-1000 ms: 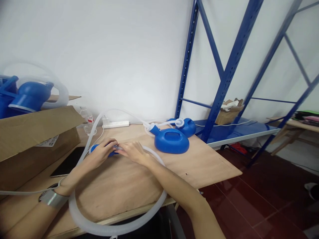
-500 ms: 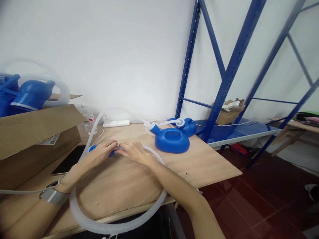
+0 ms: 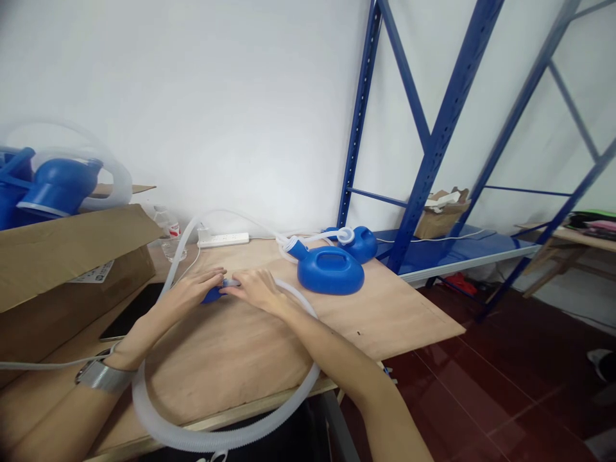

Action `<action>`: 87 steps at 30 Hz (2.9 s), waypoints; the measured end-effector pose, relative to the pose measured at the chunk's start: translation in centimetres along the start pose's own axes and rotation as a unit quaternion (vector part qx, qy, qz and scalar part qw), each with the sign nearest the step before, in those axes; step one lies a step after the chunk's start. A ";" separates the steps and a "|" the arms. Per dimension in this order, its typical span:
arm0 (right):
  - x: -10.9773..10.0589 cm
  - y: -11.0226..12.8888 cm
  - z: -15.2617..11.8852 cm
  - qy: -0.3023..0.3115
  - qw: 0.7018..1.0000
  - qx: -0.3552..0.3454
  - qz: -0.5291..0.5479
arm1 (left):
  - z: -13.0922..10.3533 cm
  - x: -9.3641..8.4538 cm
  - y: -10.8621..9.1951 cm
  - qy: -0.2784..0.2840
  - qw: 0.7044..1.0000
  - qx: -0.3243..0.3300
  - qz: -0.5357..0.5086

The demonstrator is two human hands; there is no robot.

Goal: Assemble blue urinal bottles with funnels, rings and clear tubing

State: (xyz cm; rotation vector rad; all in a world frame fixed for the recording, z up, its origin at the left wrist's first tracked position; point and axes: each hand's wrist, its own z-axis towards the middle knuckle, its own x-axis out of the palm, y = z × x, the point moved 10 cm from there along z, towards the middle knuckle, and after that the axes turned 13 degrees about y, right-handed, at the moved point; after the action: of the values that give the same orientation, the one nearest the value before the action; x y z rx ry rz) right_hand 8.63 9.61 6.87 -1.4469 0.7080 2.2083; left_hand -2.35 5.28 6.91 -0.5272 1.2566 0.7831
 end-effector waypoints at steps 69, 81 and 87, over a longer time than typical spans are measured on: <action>-13.4 -12.2 -7.4 -0.044 0.974 0.181 -0.127 | -6.1 3.2 11.8 -0.169 0.846 -0.460 -0.211; -7.8 -12.9 -9.2 -0.005 0.945 0.198 -0.258 | -1.9 3.9 6.7 -0.045 0.944 -0.295 -0.141; -9.2 -9.2 -8.9 0.146 0.971 0.164 -0.089 | -0.7 5.9 3.6 0.018 0.961 -0.230 -0.154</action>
State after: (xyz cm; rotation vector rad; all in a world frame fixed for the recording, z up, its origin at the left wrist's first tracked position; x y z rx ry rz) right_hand 23.88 10.91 10.59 -1.6032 0.9476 1.6673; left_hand -4.95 8.43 1.24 -1.0920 0.9895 0.8014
